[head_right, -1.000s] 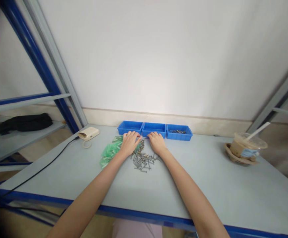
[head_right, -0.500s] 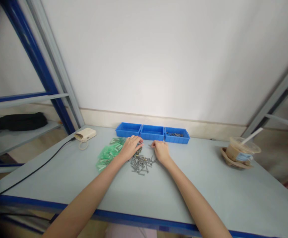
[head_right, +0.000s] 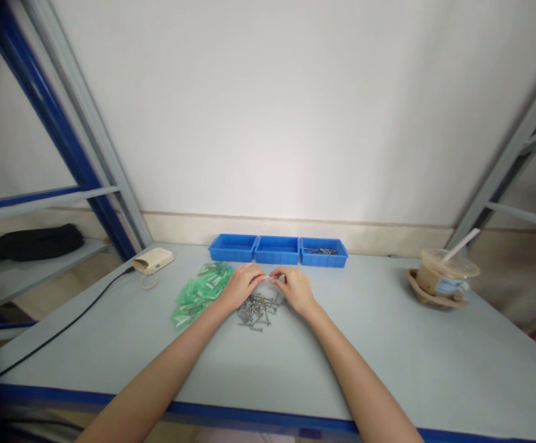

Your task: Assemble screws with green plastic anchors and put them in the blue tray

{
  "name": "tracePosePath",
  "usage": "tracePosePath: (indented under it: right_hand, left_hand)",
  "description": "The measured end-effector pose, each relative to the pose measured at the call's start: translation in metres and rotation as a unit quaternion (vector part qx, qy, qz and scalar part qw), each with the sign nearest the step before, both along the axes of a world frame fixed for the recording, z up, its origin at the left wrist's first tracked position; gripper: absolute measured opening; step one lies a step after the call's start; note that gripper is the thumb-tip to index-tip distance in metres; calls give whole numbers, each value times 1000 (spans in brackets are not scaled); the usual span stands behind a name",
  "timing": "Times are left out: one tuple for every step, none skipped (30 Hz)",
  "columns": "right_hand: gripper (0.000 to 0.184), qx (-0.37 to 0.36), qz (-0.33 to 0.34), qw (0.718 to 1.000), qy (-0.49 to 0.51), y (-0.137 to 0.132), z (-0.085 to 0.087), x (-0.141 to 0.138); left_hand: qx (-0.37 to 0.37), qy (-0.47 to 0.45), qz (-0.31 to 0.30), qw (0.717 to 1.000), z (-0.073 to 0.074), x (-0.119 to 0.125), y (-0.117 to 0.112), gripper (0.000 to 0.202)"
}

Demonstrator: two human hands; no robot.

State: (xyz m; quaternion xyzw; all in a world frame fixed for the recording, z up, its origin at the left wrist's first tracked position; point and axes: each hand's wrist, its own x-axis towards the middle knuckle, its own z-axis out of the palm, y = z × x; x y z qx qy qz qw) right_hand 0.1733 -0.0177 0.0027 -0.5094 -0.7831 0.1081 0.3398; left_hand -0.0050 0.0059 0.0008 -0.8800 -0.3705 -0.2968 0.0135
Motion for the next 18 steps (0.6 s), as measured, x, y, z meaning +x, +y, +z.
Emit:
tracePosePath:
  right_hand:
    - [15, 16, -8, 1000, -11, -1, 2, 0]
    - [15, 34, -15, 999, -24, -3, 3, 0]
    - [16, 50, -18, 998, -35, -4, 5, 1]
    - [18, 63, -18, 997, -43, -5, 7, 1]
    - [19, 72, -16, 996, -47, -7, 8, 1]
    - [21, 77, -13, 996, -50, -8, 10, 2]
    - [21, 77, -10, 996, -53, -10, 12, 1]
    - [22, 73, -7, 996, -58, -11, 14, 1]
    - [22, 66, -5, 996, -66, -13, 16, 1]
    - [23, 59, -5, 995, -77, -14, 18, 0]
    - [23, 53, -7, 995, -89, -15, 18, -1]
    - [24, 50, -11, 993, -103, -16, 19, -2]
    - [24, 51, -16, 992, -117, -17, 19, -3]
    - [25, 53, -21, 990, -132, -17, 19, -4]
    - [25, 55, -26, 987, -148, -17, 18, -4]
    - [25, 55, -31, 985, -163, -17, 17, -4]
    - [25, 53, -34, 982, -177, -17, 17, -4]
    - [26, 49, -35, 980, -189, -16, 17, -4]
  left_hand:
    - [-5, -4, 1, 1000, 0, 1, -1, 22]
    - [-8, -5, -2, 1000, 1, 1, -2, 20]
    - [-7, -2, -7, 1000, 2, 2, -4, 19]
    - [-3, 4, -10, 1000, 4, 2, -7, 20]
    - [2, 13, -9, 1000, 5, 3, -9, 21]
    - [9, 24, -5, 1000, 8, 3, -11, 22]
    - [16, 36, 2, 999, 10, 3, -13, 22]
    - [21, 46, 11, 999, 12, 2, -15, 22]
    - [25, 51, 19, 998, 14, 2, -15, 22]
    - [24, 50, 23, 998, 15, 1, -16, 22]
    - [19, 44, 24, 999, 16, 0, -15, 23]
    - [9, 34, 21, 999, 16, 0, -15, 23]
    - [-4, 24, 19, 1000, 16, 0, -14, 24]
    - [-19, 15, 16, 1000, 15, 0, -13, 26]
    - [-35, 10, 12, 999, 15, 0, -12, 27]
    - [-50, 8, 11, 999, 14, 1, -12, 29]
    - [-62, 9, 10, 998, 13, 2, -12, 30]
    - [-70, 8, 11, 997, 12, 2, -12, 30]
